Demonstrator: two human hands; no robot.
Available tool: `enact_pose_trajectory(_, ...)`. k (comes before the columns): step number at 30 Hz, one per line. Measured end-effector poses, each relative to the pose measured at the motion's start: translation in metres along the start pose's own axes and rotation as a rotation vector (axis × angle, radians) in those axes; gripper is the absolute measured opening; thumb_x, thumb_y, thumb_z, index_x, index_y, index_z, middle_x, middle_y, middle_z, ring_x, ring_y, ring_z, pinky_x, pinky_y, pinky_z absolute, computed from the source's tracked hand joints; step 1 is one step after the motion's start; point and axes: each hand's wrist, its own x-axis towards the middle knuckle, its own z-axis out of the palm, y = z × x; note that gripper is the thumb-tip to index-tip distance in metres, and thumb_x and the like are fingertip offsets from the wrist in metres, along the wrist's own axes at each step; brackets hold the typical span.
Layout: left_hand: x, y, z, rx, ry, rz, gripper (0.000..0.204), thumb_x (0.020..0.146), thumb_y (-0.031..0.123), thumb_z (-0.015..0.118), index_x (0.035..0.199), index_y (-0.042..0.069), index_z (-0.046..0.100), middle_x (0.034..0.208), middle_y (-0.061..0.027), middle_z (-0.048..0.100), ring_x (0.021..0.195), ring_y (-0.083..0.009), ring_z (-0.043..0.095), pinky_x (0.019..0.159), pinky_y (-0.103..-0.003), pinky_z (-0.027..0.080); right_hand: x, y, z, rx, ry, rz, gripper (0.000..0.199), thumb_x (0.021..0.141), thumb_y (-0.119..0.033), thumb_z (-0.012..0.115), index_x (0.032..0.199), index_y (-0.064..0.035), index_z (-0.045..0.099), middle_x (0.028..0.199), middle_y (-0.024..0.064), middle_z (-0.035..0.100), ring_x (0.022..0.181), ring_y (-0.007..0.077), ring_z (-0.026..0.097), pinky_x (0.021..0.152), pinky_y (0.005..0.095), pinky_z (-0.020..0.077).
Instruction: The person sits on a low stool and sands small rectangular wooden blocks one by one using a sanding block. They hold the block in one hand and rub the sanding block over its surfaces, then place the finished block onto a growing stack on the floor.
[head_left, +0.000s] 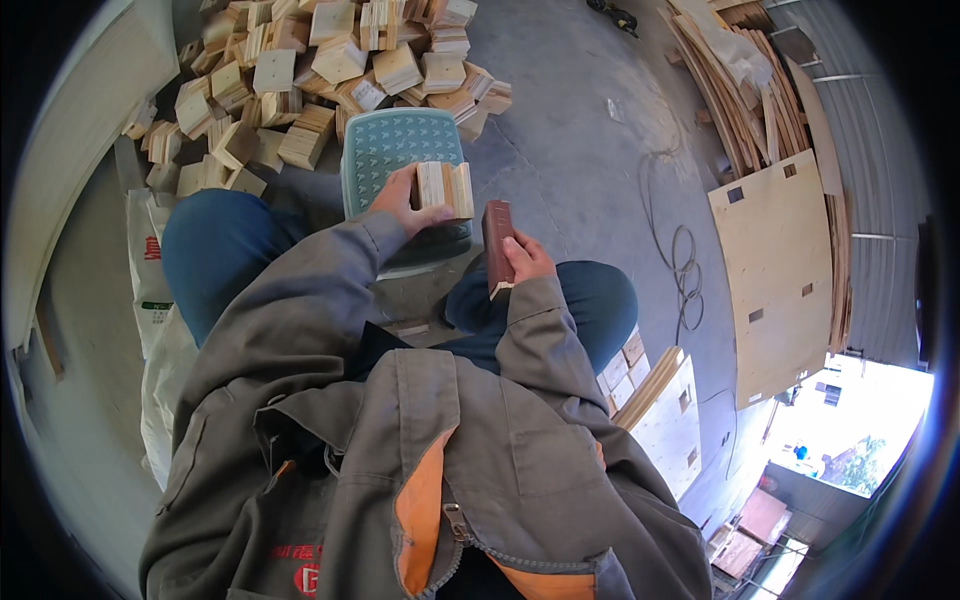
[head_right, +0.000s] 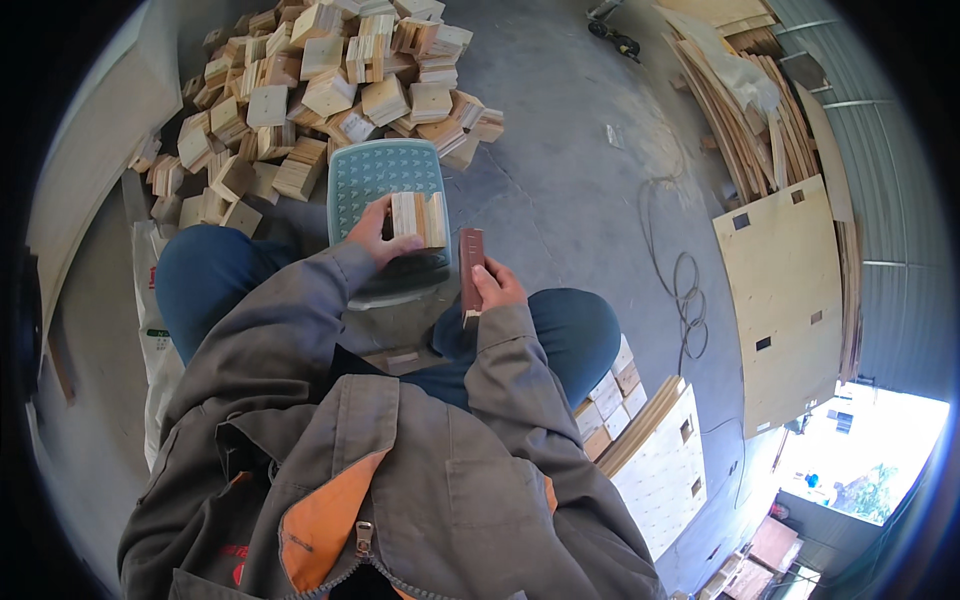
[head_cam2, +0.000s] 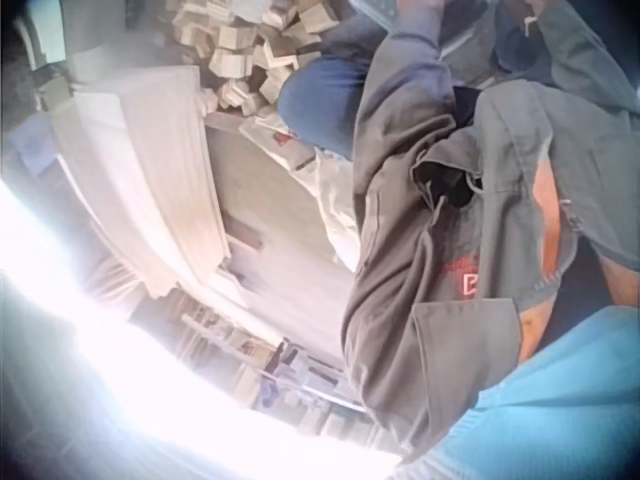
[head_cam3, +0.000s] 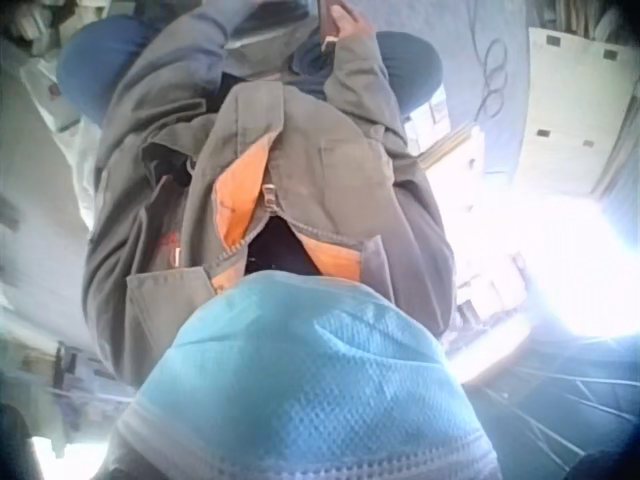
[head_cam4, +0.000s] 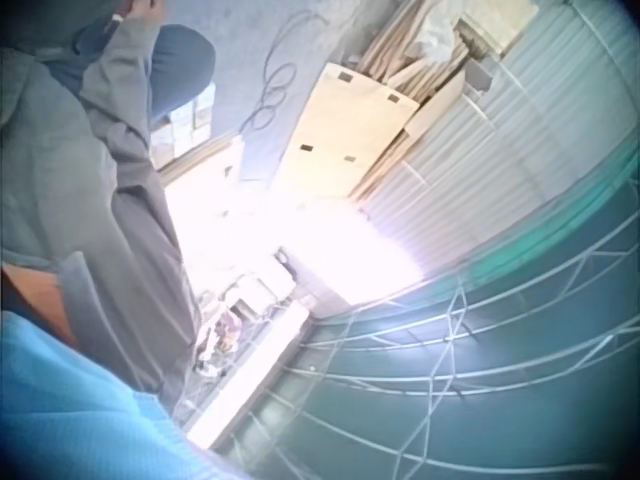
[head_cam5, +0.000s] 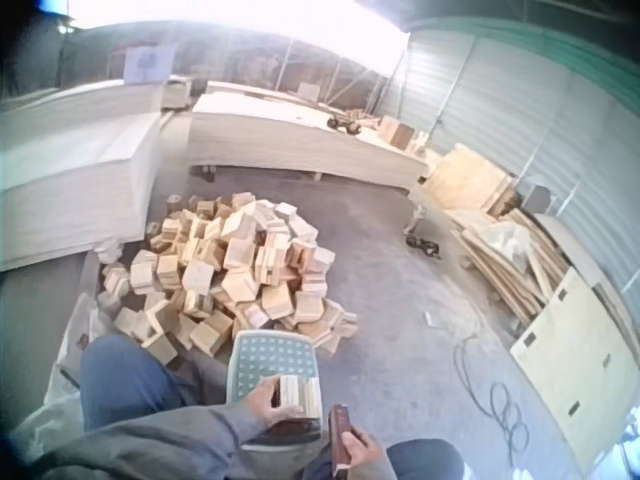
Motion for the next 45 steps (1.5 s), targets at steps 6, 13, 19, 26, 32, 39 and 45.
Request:
enact_pose_trajectory(6, -0.001, -0.006, 0.002, 0.027, 0.028, 0.007, 0.094, 0.080, 0.041, 0.091, 0.154, 0.005, 0.046, 0.148, -0.0212, 0.051, 0.141, -0.0351, 0.051, 0.122, -0.045, 0.039, 0.017, 0.017, 0.001, -0.050, -0.030, -0.024, 0.047, 0.104, -0.022, 0.072, 0.142, 0.0042, 0.062, 0.123, 0.0123, 0.073, 0.101, 0.0160, 0.071, 0.088, 0.0321, 0.0593)
enact_pose_trajectory(13, -0.020, 0.004, 0.008, -0.030, -0.040, -0.013, 0.091, 0.066, 0.027, 0.101, 0.140, 0.010, 0.050, 0.140, -0.0194, 0.055, 0.134, -0.0314, 0.057, 0.112, -0.042, 0.050, 0.015, 0.008, 0.009, -0.063, -0.033, 0.013, 0.049, 0.104, -0.023, 0.072, 0.142, 0.0048, 0.062, 0.124, 0.0126, 0.073, 0.104, 0.0163, 0.071, 0.091, 0.0323, 0.0590)
enact_pose_trajectory(19, -0.015, -0.002, 0.010, -0.357, -0.140, -0.022, 0.089, 0.068, 0.012, 0.098, 0.140, 0.011, 0.045, 0.132, -0.0136, 0.058, 0.128, -0.0247, 0.060, 0.103, -0.039, 0.056, 0.025, 0.017, 0.013, -0.174, -0.017, -0.068, 0.045, 0.102, -0.022, 0.074, 0.137, 0.0041, 0.065, 0.120, 0.0121, 0.074, 0.101, 0.0159, 0.071, 0.087, 0.0322, 0.0590)
enact_pose_trajectory(26, -0.010, 0.011, 0.012, -0.070, 0.141, 0.163, 0.114, 0.066, 0.013, 0.099, 0.158, 0.012, 0.032, 0.148, -0.0144, 0.046, 0.142, -0.0302, 0.050, 0.114, -0.045, 0.050, 0.021, 0.008, 0.015, -0.114, 0.023, -0.050, 0.043, 0.103, -0.020, 0.073, 0.139, 0.0034, 0.065, 0.125, 0.0104, 0.073, 0.103, 0.0146, 0.069, 0.090, 0.0305, 0.0575)
enact_pose_trajectory(32, -0.002, -0.011, 0.010, 0.127, 0.219, 0.168, 0.129, 0.067, 0.030, 0.100, 0.166, 0.008, 0.021, 0.151, -0.0186, 0.042, 0.141, -0.0337, 0.050, 0.117, -0.045, 0.048, 0.029, 0.016, 0.011, -0.287, 0.126, -0.193, 0.050, 0.100, -0.022, 0.076, 0.143, -0.0007, 0.063, 0.129, 0.0124, 0.071, 0.107, 0.0184, 0.069, 0.094, 0.0339, 0.0568)
enact_pose_trajectory(39, 0.000, -0.019, 0.012, -0.020, 0.152, 0.084, 0.123, 0.065, 0.038, 0.096, 0.163, 0.003, 0.029, 0.148, -0.0244, 0.050, 0.139, -0.0396, 0.052, 0.119, -0.043, 0.044, -0.002, -0.008, 0.035, -0.718, 0.058, -0.804, 0.064, 0.089, -0.020, 0.082, 0.149, -0.0102, 0.060, 0.158, 0.0221, 0.050, 0.138, 0.0400, 0.054, 0.113, 0.0480, 0.0472)
enact_pose_trajectory(45, -0.002, -0.006, 0.008, 0.093, 0.171, 0.091, 0.110, 0.066, 0.033, 0.095, 0.156, 0.006, 0.038, 0.147, -0.0261, 0.050, 0.140, -0.0427, 0.052, 0.117, -0.044, 0.046, -0.018, -0.016, 0.069, -1.105, -0.020, -0.933, 0.062, 0.083, -0.023, 0.083, 0.143, -0.0233, 0.068, 0.161, 0.0110, 0.050, 0.131, 0.0361, 0.055, 0.109, 0.0536, 0.0438)
